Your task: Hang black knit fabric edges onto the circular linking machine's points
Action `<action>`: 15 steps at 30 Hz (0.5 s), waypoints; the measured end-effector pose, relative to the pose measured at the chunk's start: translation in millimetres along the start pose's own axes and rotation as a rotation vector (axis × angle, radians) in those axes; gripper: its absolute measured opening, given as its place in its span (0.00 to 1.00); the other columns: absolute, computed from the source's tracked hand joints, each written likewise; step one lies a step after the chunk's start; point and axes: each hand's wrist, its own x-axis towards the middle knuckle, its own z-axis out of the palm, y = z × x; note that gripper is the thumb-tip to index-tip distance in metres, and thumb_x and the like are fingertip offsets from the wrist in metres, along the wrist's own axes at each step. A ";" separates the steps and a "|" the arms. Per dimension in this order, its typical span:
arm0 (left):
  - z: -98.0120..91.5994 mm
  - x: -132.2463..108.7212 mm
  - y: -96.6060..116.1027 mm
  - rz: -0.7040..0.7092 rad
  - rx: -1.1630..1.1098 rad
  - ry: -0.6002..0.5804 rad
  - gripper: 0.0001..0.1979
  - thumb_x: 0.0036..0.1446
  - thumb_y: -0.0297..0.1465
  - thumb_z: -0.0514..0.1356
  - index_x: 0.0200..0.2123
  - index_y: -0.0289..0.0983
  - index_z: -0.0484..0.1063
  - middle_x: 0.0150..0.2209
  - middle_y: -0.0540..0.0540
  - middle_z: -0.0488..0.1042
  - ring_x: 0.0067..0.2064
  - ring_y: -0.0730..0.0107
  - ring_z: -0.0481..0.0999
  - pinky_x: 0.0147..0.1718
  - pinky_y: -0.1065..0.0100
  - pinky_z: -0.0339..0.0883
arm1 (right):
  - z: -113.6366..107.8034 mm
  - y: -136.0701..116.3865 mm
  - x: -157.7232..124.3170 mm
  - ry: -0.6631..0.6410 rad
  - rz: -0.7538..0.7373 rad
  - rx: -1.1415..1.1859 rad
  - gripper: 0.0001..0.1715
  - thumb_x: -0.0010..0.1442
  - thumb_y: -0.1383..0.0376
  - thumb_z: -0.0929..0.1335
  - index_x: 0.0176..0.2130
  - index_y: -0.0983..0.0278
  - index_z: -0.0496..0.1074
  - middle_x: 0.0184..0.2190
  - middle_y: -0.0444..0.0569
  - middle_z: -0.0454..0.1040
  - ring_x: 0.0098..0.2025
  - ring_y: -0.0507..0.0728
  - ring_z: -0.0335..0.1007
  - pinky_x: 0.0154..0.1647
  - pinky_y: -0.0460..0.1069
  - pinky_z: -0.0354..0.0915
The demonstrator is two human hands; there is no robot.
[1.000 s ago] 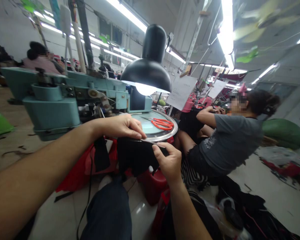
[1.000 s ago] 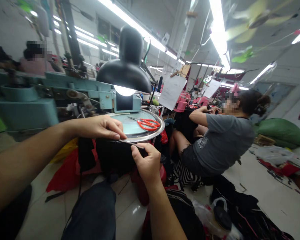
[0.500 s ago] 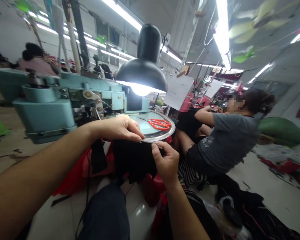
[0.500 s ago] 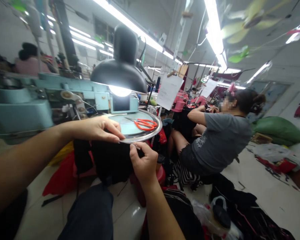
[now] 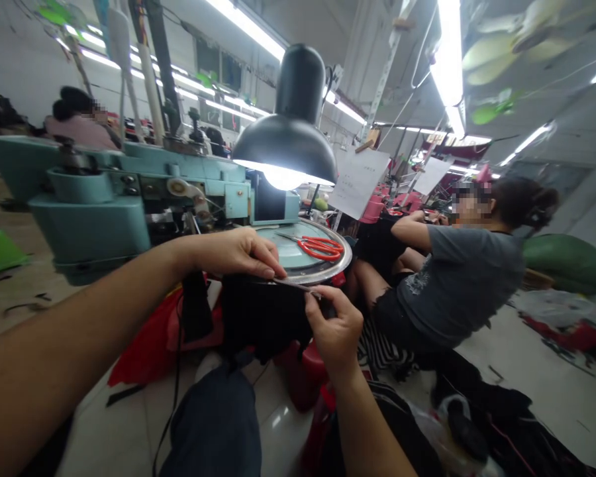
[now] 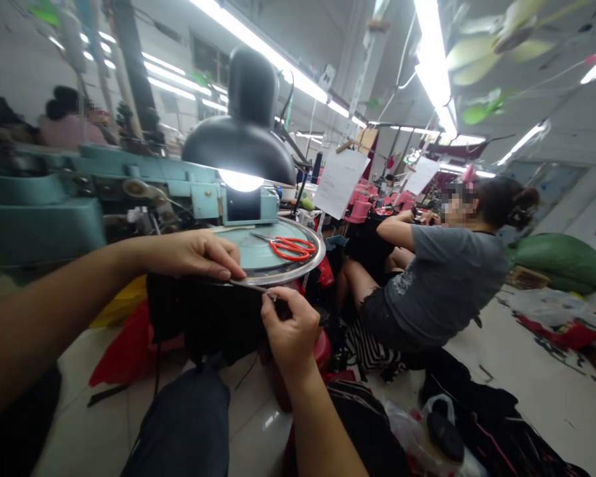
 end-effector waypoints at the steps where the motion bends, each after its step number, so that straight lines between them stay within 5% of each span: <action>1: 0.1 0.0 0.5 0.000 -0.004 0.000 0.19 0.57 0.47 0.66 0.44 0.40 0.84 0.37 0.44 0.81 0.39 0.68 0.77 0.39 0.75 0.69 | 0.2 -1.5 0.7 -0.030 0.037 0.009 0.05 0.60 0.65 0.72 0.33 0.63 0.80 0.28 0.45 0.81 0.29 0.55 0.77 0.33 0.48 0.73; 15: 4.9 4.3 5.4 -0.073 0.114 0.024 0.15 0.58 0.42 0.65 0.45 0.43 0.84 0.38 0.48 0.81 0.39 0.70 0.77 0.40 0.76 0.67 | 2.1 -1.0 4.9 -0.060 0.098 0.067 0.08 0.62 0.62 0.70 0.36 0.64 0.80 0.30 0.46 0.81 0.32 0.55 0.76 0.37 0.48 0.72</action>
